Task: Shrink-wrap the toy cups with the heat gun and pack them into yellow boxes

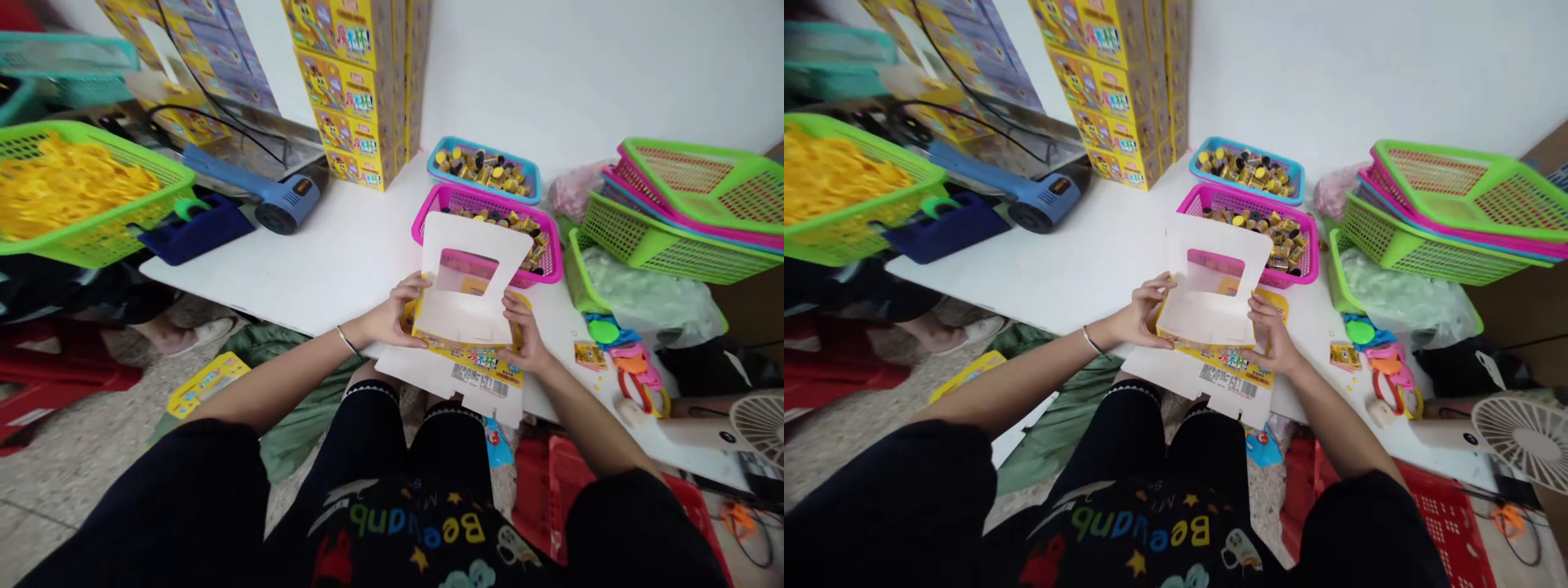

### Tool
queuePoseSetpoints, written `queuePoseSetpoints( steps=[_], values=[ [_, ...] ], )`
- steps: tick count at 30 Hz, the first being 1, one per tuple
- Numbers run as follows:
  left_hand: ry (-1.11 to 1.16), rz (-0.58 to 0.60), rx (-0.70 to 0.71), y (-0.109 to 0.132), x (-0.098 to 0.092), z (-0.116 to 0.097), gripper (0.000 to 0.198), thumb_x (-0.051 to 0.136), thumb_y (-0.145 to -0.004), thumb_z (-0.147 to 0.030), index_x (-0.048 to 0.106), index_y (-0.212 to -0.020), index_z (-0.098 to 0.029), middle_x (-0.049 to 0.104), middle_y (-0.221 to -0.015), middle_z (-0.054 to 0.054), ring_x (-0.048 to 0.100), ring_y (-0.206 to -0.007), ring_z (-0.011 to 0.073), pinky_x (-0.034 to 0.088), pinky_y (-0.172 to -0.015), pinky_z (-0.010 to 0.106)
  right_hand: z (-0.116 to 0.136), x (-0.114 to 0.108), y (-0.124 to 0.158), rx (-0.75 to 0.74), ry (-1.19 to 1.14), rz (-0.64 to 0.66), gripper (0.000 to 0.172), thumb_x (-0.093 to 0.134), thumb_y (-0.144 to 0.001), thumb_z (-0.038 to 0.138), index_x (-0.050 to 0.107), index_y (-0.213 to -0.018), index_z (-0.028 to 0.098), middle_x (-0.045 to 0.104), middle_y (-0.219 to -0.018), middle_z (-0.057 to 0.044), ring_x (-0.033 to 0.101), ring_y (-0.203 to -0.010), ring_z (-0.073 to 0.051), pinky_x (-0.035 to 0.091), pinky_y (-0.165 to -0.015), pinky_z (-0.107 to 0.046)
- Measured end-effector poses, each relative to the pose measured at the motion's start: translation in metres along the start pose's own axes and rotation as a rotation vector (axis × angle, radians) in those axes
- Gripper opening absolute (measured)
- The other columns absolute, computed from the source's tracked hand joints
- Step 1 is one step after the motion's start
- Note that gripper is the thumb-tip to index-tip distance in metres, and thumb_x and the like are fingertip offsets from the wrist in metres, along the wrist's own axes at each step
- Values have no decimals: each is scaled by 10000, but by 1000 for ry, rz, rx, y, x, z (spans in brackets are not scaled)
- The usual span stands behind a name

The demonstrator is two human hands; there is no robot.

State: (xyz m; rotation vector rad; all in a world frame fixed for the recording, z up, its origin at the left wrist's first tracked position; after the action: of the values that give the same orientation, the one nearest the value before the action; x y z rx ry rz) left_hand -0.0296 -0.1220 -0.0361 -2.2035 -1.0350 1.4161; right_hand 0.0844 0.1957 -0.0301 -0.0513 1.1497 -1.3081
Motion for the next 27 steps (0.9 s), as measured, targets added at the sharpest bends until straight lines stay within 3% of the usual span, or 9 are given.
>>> queuePoseSetpoints(
  steps=[7, 10, 13, 16, 19, 20, 23, 25, 27],
  values=[
    [52, 60, 141, -14, -6, -13, 592, 869, -676, -558, 472, -994, -256, 594, -1041, 36, 618, -1037, 234, 261, -1257, 647, 4, -3, -16, -89, 55, 102, 338, 725, -799, 568, 641, -990, 302, 671, -1034, -72, 542, -1297, -363, 423, -1102, -618],
    [74, 27, 207, -24, -10, -24, 553, 838, -711, -537, 413, -920, -251, 541, -942, 3, 579, -923, 206, 321, -1222, 641, 4, -4, -15, -146, 88, 192, 377, 731, -769, 616, 582, -758, 270, 612, -818, -47, 617, -1050, -317, 440, -1056, -605],
    [68, 100, 253, -35, -10, -38, 559, 842, -722, -537, 420, -947, -247, 549, -969, 13, 583, -956, 214, 342, -1214, 637, 10, -10, -5, -210, 96, 219, 427, 622, -811, 715, 666, -821, 291, 637, -861, -46, 640, -987, -298, 388, -1114, -626],
    [64, 149, 265, -38, -5, -48, 589, 878, -714, -479, 448, -1049, -254, 585, -1124, 64, 591, -1131, 255, 382, -1199, 619, 9, -34, -1, -69, 107, -149, 700, 281, -851, 875, 711, -1127, 397, 654, -1147, -74, 593, -1214, -357, 332, -1177, -660],
    [31, 101, 213, -30, 3, -44, 754, 935, -637, -493, 457, -1179, -277, 518, -1342, 147, 502, -1359, 315, 457, -1151, 598, -1, -65, -7, 211, 125, -482, 1006, 17, -756, 962, 433, -1513, 447, 485, -1485, -99, 420, -1466, -374, 365, -1171, -653],
    [9, 79, 192, -27, 5, -40, 839, 947, -602, -546, 456, -1228, -281, 471, -1404, 175, 462, -1412, 336, 468, -1139, 601, -5, -70, -13, 276, 70, -422, 1087, 28, -705, 1009, 269, -1597, 437, 408, -1571, -108, 396, -1497, -363, 385, -1163, -637],
    [-39, -73, 119, -32, -3, -21, 921, 817, -667, -763, 407, -1347, -297, 337, -1542, 207, 331, -1525, 361, 430, -1167, 615, -13, -65, -28, 345, -258, 57, 1482, 349, -446, 1143, -104, -1637, 389, 269, -1684, -161, 421, -1508, -337, 419, -1152, -592],
    [-44, -231, 43, -56, -20, -2, 690, 549, -886, -784, 394, -1354, -301, 325, -1575, 182, 282, -1559, 317, 380, -1215, 590, -11, -54, -28, 350, -437, 317, 1704, 636, -320, 1059, -171, -1635, 337, 266, -1687, -200, 415, -1519, -324, 431, -1154, -563],
    [-56, -292, -70, -98, -35, 19, 487, 330, -1030, -637, 436, -1329, -269, 407, -1530, 166, 353, -1519, 270, 384, -1225, 530, -8, -42, -23, 372, -520, 470, 1725, 841, -355, 882, -118, -1658, 283, 348, -1650, -217, 442, -1502, -308, 477, -1131, -509]
  ],
)
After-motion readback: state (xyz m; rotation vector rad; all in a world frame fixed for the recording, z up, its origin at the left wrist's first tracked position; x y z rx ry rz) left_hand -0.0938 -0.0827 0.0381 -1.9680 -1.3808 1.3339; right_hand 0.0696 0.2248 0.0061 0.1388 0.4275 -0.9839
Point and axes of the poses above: each hand's wrist, its own y-axis away from the middle knuckle, its own x-axis out of the palm, z = x × y, the point moved 3 cm from there along -y, towards the middle knuckle
